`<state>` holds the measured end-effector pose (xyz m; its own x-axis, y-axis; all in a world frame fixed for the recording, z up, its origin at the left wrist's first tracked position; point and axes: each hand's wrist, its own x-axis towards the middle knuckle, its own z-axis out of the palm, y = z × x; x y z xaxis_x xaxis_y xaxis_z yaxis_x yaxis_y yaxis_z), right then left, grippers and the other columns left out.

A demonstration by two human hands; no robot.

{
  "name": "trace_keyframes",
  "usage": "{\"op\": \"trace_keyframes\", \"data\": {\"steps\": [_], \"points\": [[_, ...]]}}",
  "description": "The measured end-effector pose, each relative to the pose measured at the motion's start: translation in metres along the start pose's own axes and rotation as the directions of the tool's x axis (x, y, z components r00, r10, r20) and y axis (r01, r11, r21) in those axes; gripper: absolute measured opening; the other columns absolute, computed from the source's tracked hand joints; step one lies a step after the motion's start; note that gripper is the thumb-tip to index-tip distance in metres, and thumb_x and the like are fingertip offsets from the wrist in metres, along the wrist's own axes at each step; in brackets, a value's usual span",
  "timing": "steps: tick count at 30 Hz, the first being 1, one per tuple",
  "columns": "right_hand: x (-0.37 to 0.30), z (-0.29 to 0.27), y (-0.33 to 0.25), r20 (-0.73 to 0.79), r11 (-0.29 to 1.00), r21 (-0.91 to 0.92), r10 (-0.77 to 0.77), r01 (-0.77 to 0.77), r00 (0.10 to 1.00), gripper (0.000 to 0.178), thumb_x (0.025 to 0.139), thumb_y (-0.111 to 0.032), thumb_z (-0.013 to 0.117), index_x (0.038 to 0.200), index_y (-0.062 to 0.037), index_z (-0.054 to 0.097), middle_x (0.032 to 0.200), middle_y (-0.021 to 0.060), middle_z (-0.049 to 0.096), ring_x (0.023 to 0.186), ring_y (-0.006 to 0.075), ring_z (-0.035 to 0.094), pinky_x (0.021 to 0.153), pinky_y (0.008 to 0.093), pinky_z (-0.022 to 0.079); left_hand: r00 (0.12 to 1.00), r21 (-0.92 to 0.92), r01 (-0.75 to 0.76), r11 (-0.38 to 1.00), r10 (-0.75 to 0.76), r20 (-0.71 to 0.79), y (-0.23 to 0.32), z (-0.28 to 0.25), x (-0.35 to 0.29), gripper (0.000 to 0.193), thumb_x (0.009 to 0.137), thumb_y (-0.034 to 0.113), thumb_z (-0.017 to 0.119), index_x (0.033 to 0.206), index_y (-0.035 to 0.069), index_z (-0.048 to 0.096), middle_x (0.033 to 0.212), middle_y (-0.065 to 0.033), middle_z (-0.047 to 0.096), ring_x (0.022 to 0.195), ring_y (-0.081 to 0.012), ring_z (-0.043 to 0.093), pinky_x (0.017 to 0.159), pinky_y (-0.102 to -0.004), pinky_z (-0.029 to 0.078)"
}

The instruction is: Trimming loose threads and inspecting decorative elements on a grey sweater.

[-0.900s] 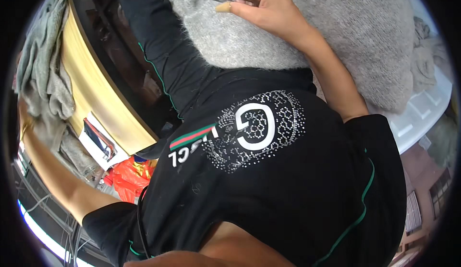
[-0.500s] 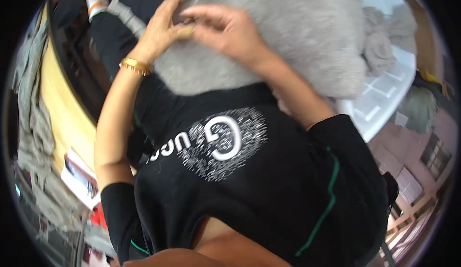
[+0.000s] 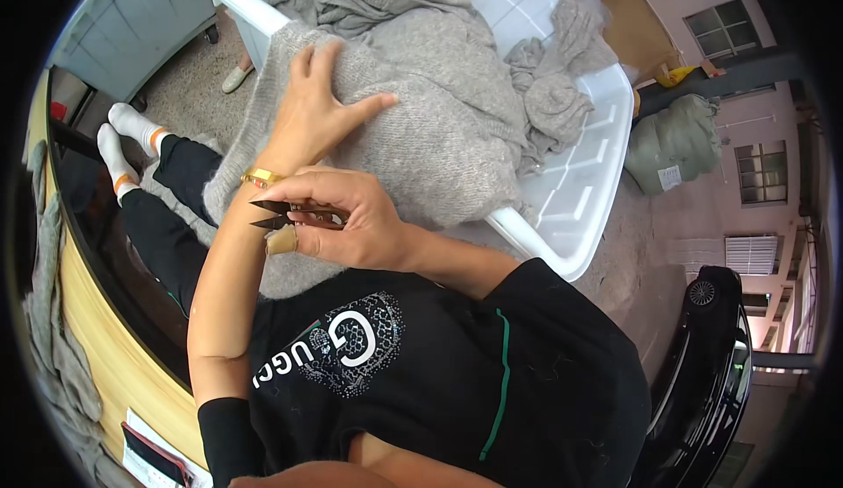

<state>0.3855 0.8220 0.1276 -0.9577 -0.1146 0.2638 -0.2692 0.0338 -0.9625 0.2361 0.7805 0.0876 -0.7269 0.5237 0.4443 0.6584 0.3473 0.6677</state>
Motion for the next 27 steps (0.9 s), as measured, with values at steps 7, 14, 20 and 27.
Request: {"op": "trace_keyframes", "data": {"steps": [7, 14, 20, 27], "points": [[-0.016, 0.022, 0.019, -0.075, 0.97, 0.242, 0.017, 0.002, 0.997, 0.045, 0.095, -0.007, 0.074, 0.135, 0.0068, 0.059, 0.127, 0.0119, 0.064, 0.119, 0.0157, 0.062, 0.102, 0.0304, 0.05, 0.973, -0.129, 0.015, 0.991, 0.016, 0.231, -0.001, -0.011, 0.003, 0.05, 0.077, 0.019, 0.076, 0.121, 0.0, 0.064, 0.118, -0.0279, 0.065, 0.101, -0.0353, 0.069, 0.088, -0.0438, 0.055], [-0.022, 0.009, -0.021, -0.174, 0.995, 0.087, -0.035, 0.051, 0.984, 0.049, 0.092, -0.009, 0.077, 0.134, 0.0095, 0.059, 0.121, 0.0135, 0.068, 0.111, 0.0167, 0.065, 0.096, 0.0275, 0.052, 0.894, -0.746, 0.439, 0.501, -0.164, 0.416, 0.005, -0.081, -0.053, 0.022, 0.076, -0.002, 0.066, 0.098, 0.002, 0.066, 0.087, -0.002, 0.066, 0.075, -0.0085, 0.06, 0.067, -0.0241, 0.048], [-0.014, -0.01, -0.061, -0.289, 0.944, -0.005, -0.316, 0.329, 0.904, 0.053, 0.1, -0.03, 0.069, 0.134, 0.0096, 0.058, 0.093, 0.0036, 0.064, 0.07, 0.0044, 0.054, 0.056, 0.0185, 0.043, 0.919, -0.718, 0.393, 0.574, -0.236, 0.315, 0.044, -0.174, -0.116, 0.029, 0.062, 0.001, 0.069, 0.073, 0.01, 0.044, 0.08, 0.0019, 0.053, 0.074, -0.0095, 0.046, 0.069, -0.0248, 0.038], [-0.016, -0.048, -0.092, -0.611, 0.876, 0.08, -0.333, 0.475, 0.718, 0.055, 0.104, -0.04, 0.06, 0.139, 0.0022, 0.058, 0.078, -0.0034, 0.054, 0.054, 0.0017, 0.037, 0.05, 0.0182, 0.028, 0.965, -0.742, 0.241, 0.626, -0.233, 0.116, 0.038, -0.237, -0.16, 0.032, 0.061, 0.007, 0.071, 0.084, 0.007, 0.048, 0.094, -0.0077, 0.06, 0.081, -0.0169, 0.054, 0.074, -0.0315, 0.045]]}}
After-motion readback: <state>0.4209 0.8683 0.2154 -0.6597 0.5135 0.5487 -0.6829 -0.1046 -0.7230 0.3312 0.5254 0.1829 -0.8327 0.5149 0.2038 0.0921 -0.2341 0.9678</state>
